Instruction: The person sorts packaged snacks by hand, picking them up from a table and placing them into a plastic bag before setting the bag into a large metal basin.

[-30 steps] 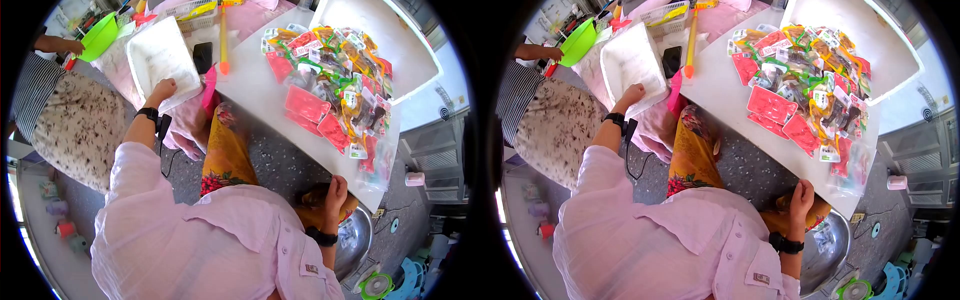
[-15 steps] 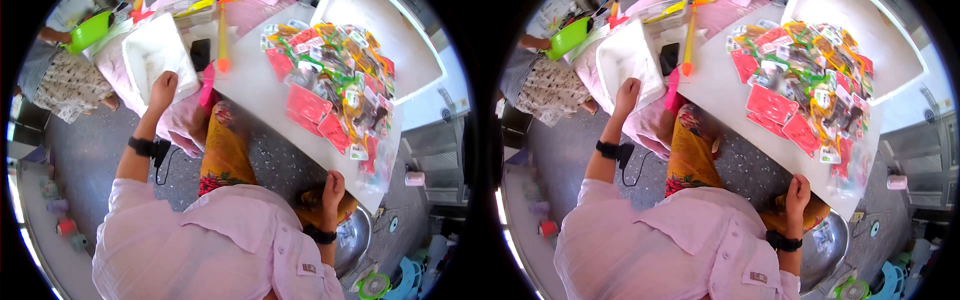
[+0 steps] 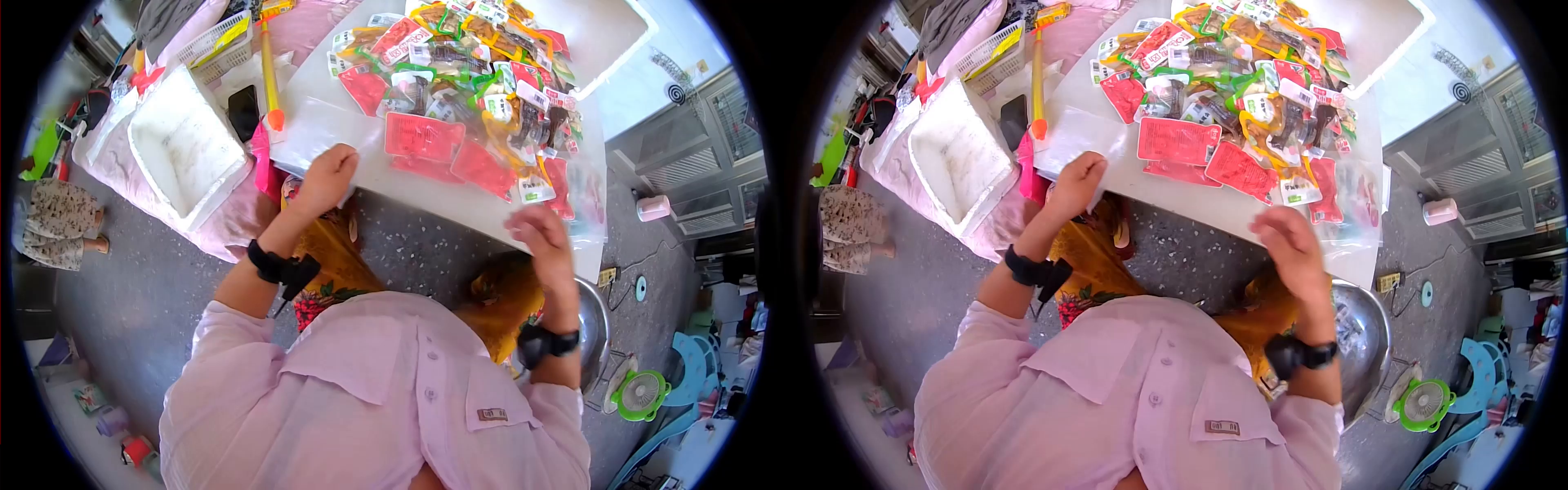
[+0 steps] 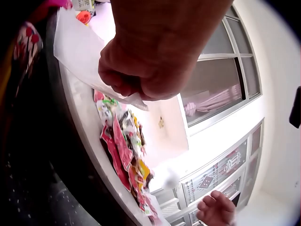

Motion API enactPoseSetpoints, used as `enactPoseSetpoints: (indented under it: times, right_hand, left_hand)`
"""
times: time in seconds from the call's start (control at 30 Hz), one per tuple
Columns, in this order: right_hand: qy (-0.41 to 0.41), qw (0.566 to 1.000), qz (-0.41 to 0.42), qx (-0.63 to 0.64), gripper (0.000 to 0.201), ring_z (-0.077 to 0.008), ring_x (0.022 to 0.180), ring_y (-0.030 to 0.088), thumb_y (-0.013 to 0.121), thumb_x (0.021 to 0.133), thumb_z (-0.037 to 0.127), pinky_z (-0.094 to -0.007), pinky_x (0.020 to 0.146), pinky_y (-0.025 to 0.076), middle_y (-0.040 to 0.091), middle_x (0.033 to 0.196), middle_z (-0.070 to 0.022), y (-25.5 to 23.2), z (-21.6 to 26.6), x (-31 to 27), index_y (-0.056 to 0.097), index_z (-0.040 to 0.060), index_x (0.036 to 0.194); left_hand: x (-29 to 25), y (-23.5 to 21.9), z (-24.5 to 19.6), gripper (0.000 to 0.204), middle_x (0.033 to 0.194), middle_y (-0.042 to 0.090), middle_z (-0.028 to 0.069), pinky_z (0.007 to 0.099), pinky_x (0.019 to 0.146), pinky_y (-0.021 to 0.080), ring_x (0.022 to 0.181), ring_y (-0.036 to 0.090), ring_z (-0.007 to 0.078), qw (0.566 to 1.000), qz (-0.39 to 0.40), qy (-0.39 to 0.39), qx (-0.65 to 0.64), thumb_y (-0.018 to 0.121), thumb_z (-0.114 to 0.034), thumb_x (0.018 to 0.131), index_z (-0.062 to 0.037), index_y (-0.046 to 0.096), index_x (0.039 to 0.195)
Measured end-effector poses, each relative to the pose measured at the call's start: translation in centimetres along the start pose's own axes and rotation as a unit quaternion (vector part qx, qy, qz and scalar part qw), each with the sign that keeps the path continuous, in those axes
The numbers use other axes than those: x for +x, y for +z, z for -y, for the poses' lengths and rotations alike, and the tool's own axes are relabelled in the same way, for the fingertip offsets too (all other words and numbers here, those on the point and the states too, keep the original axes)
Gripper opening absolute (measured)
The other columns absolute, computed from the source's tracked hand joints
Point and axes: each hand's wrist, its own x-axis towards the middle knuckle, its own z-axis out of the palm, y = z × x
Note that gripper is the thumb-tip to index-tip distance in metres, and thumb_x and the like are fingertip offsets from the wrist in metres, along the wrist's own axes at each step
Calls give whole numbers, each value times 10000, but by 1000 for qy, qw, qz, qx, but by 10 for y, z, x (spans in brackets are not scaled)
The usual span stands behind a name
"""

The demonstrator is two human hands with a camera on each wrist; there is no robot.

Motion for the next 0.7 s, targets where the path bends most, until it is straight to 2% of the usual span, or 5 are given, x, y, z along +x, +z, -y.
enactPoseSetpoints:
  times: [0.07, 0.43, 0.53, 0.63, 0.7]
  right_hand:
    - [102, 991, -48, 72, 195, -144, 819, 530, 505, 784, 89, -251, 673, 429, 522, 891, -43, 34, -32, 24, 459, 47, 970]
    - [128, 980, 41, 144, 152, -92, 647, 502, 476, 761, 176, -222, 547, 406, 518, 724, -17, 124, -81, 79, 484, 49, 844]
    - [124, 976, 31, 175, 117, -89, 609, 491, 482, 755, 158, -219, 524, 400, 515, 704, -15, 119, -91, 81, 491, 51, 800]
    - [139, 966, 7, 218, 100, -99, 603, 494, 484, 761, 143, -217, 516, 401, 512, 703, -23, 131, -90, 81, 489, 49, 797]
    - [122, 966, 34, 227, 93, -105, 615, 501, 481, 768, 130, -216, 522, 406, 510, 704, -30, 137, -101, 85, 483, 45, 806]
  left_hand:
    - [-4, 13, -5, 140, 715, 531, 120, 266, 643, 406, 682, 515, 181, 1000, 18, 7, 7, 464, -127, 798, 4, 506, 824]
    - [-30, 49, -19, 164, 687, 528, 76, 265, 574, 416, 620, 512, 146, 991, 78, -64, -86, 452, -153, 807, -6, 511, 849]
    - [-26, 45, -5, 189, 665, 511, 36, 245, 562, 413, 617, 497, 116, 888, 94, -286, -347, 450, -173, 814, -6, 497, 889]
    - [-27, 39, 2, 231, 674, 509, 18, 236, 561, 416, 618, 495, 112, 894, 130, -257, -344, 484, -189, 801, -6, 479, 941]
    - [-36, 43, -14, 245, 622, 489, 37, 252, 524, 401, 562, 482, 120, 971, 105, -134, -170, 507, -213, 778, -18, 483, 925]
